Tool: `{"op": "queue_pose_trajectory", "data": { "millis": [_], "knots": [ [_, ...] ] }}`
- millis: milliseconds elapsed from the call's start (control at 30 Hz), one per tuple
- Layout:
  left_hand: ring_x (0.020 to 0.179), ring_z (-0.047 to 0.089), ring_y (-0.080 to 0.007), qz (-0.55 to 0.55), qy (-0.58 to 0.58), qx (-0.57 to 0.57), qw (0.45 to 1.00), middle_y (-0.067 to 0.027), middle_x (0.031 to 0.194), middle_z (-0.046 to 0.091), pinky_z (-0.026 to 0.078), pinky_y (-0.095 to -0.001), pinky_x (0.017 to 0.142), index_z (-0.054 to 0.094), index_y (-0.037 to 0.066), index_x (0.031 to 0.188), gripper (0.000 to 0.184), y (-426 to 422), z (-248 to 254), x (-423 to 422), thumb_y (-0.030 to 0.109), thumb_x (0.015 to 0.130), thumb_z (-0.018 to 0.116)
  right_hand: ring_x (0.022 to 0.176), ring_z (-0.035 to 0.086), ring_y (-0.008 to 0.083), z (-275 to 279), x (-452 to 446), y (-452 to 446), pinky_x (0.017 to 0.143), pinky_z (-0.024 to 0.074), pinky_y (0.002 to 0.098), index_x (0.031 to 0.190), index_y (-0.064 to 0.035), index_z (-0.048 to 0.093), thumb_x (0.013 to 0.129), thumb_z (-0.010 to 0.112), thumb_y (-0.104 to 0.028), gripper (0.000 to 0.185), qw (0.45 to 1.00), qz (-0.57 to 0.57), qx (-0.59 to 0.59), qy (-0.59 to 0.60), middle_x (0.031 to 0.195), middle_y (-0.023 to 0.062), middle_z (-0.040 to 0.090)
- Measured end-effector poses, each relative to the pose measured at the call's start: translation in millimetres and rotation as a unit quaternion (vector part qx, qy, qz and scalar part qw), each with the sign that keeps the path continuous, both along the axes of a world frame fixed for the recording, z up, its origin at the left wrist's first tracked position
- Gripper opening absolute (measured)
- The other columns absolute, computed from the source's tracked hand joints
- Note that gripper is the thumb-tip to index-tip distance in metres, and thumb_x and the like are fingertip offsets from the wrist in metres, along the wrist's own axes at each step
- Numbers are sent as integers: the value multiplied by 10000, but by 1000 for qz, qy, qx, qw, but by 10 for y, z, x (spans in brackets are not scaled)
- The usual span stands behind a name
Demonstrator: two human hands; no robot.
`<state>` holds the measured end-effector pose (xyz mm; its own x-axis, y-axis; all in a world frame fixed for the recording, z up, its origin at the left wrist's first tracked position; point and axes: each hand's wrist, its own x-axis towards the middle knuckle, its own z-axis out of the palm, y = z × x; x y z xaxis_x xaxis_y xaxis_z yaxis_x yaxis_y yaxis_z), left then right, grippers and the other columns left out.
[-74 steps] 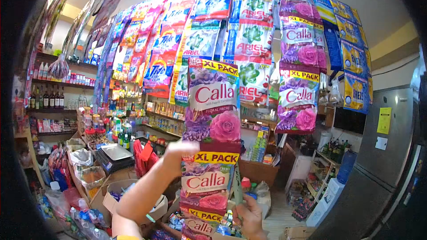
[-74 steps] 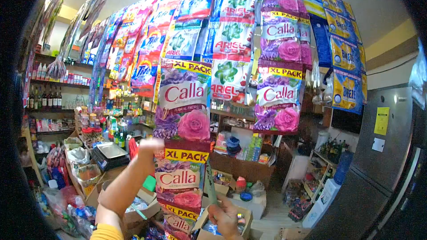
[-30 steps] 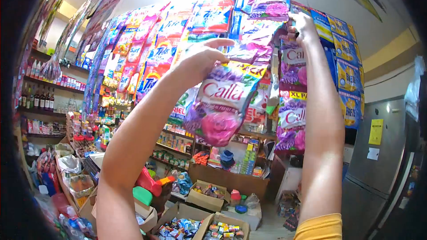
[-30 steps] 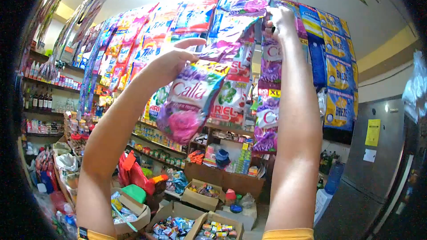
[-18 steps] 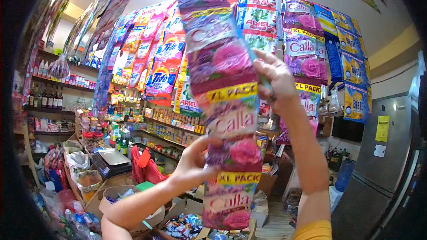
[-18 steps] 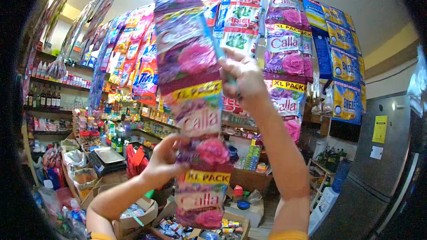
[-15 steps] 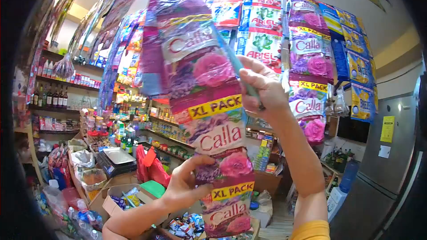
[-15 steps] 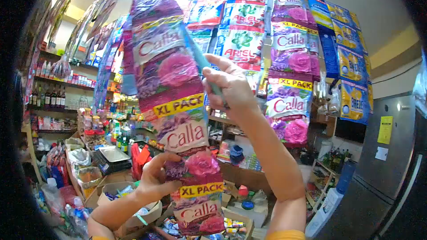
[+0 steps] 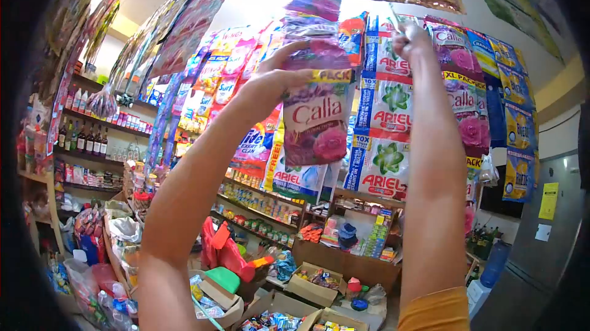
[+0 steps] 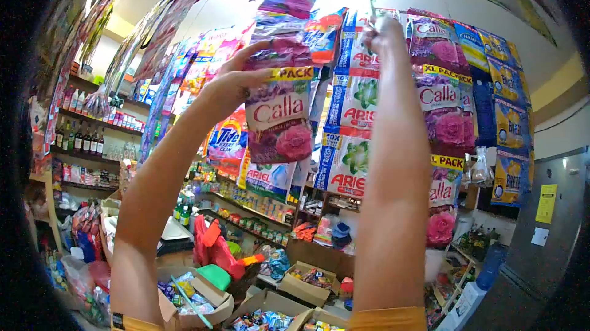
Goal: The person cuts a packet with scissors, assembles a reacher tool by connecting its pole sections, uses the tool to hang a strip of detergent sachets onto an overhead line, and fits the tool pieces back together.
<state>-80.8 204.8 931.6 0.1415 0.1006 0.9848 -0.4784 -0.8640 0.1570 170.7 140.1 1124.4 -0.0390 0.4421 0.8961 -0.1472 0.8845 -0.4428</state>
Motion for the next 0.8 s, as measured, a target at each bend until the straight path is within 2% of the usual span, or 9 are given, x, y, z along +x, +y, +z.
{"op": "queue_pose_trajectory", "data": {
  "millis": [67, 167, 367, 433, 500, 533, 633, 733, 800],
  "knots": [
    [965, 564, -205, -35, 20, -28, 999, -137, 1114, 551, 448, -309, 870, 396, 9, 1303, 669, 20, 155, 147, -21, 678, 633, 410, 334, 78, -245, -33, -225, 354, 243, 225, 847, -65, 437, 872, 462, -60, 35, 985, -168, 18, 22, 611, 30, 418],
    [849, 597, -186, -33, 42, -63, 997, -144, 1077, 572, 500, -280, 757, 365, 30, 1336, 704, -20, 230, 434, -28, 686, 631, 440, 404, 95, -615, -17, -198, 372, 315, 240, 959, -93, 447, 872, 513, -109, 110, 993, -111, 28, 8, 673, 49, 469],
    [827, 602, -193, 91, -72, 11, 993, -154, 1002, 608, 493, -288, 740, 374, 1, 1314, 758, 70, 68, 960, 51, 645, 727, 444, 451, 103, -1536, 339, 96, 382, 357, 284, 921, -101, 482, 866, 518, -173, 97, 943, -311, 117, -10, 631, 13, 480],
    [872, 588, -204, 115, -62, -31, 991, -142, 992, 588, 480, -312, 765, 399, -80, 1217, 830, -278, -120, 1030, 181, 547, 812, 579, 534, 153, -1762, 563, 331, 518, 435, 334, 994, -95, 537, 844, 487, -138, 164, 858, -467, 191, -97, 676, 42, 536],
    [863, 587, -203, 39, -104, 42, 993, -120, 985, 590, 478, -302, 764, 424, -69, 1175, 770, -251, -223, 1178, 179, 557, 811, 686, 585, 188, -2200, 455, 350, 636, 476, 357, 1036, -77, 562, 836, 480, -149, 227, 917, -318, 239, -13, 730, 71, 582],
    [867, 586, -203, 19, -89, 30, 995, -119, 988, 590, 477, -303, 767, 425, -67, 1176, 768, -310, -373, 1164, 178, 559, 810, 725, 595, 198, -2554, 49, 227, 686, 478, 354, 1041, -63, 560, 839, 489, -178, 243, 959, -75, 242, 123, 761, 85, 600],
    [878, 582, -201, -9, -65, -11, 998, -117, 997, 589, 473, -304, 777, 428, -60, 1179, 760, -353, -785, 1108, 172, 564, 808, 724, 587, 202, -3050, 142, -122, 674, 456, 332, 1015, 1, 539, 832, 531, -174, 253, 930, -332, 150, -56, 804, 122, 612],
    [890, 579, -200, -21, -26, -72, 997, -114, 1006, 588, 469, -306, 787, 431, -54, 1183, 752, -386, -1250, 1092, 166, 569, 806, 660, 529, 148, -3621, 102, 6, 613, 424, 318, 998, 35, 517, 814, 548, -111, 237, 916, -395, 64, -34, 755, 109, 581],
    [897, 576, -199, -15, -6, -109, 994, -113, 1012, 588, 466, -307, 794, 433, -50, 1185, 746, -400, -1559, 1030, 162, 573, 804, 593, 463, 136, -4168, 126, 46, 559, 394, 295, 1008, 21, 501, 836, 539, -125, 229, 979, -201, -9, 10, 686, 44, 515]
  ]
}}
